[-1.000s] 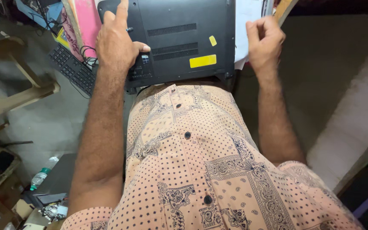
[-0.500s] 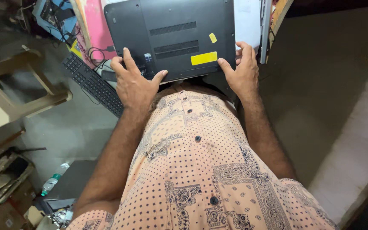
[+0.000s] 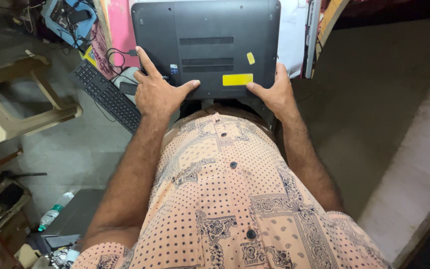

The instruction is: The person unscrews the back panel of a laptop using a screwdriver and then removes the panel by hand.

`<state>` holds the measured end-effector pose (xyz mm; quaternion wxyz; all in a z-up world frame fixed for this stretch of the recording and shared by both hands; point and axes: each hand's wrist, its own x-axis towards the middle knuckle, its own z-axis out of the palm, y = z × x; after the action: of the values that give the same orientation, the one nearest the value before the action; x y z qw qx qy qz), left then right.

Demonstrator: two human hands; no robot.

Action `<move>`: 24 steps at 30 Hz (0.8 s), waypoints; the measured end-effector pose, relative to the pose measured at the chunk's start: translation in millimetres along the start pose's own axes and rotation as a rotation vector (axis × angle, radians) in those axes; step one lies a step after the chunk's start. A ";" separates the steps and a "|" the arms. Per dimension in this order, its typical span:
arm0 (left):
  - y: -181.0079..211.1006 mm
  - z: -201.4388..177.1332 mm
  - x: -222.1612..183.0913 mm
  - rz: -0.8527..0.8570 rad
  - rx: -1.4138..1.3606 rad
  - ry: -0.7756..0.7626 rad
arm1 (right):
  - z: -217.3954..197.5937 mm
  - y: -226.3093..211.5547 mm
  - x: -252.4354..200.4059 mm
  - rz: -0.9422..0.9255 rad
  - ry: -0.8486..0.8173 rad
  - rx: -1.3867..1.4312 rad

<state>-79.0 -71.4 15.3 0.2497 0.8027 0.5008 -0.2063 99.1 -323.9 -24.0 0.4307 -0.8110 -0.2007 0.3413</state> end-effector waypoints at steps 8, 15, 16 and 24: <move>-2.4 -3.0 3.7 -0.008 0.037 -0.012 | 15.1 20.1 -0.7 0.078 0.054 0.553; -2.0 -5.5 4.1 -0.021 0.090 -0.002 | 29.0 29.4 2.4 0.125 0.205 0.303; -2.2 -5.5 6.3 -0.022 0.093 -0.013 | 31.3 29.8 5.2 0.117 0.257 0.182; 1.9 -4.7 -0.6 0.018 0.082 0.073 | 27.9 -8.2 6.2 0.135 0.335 0.072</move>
<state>-77.2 -69.7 19.8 0.2001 0.8236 0.4935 -0.1951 82.8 -299.9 -30.5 0.4629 -0.8523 -0.0586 0.2364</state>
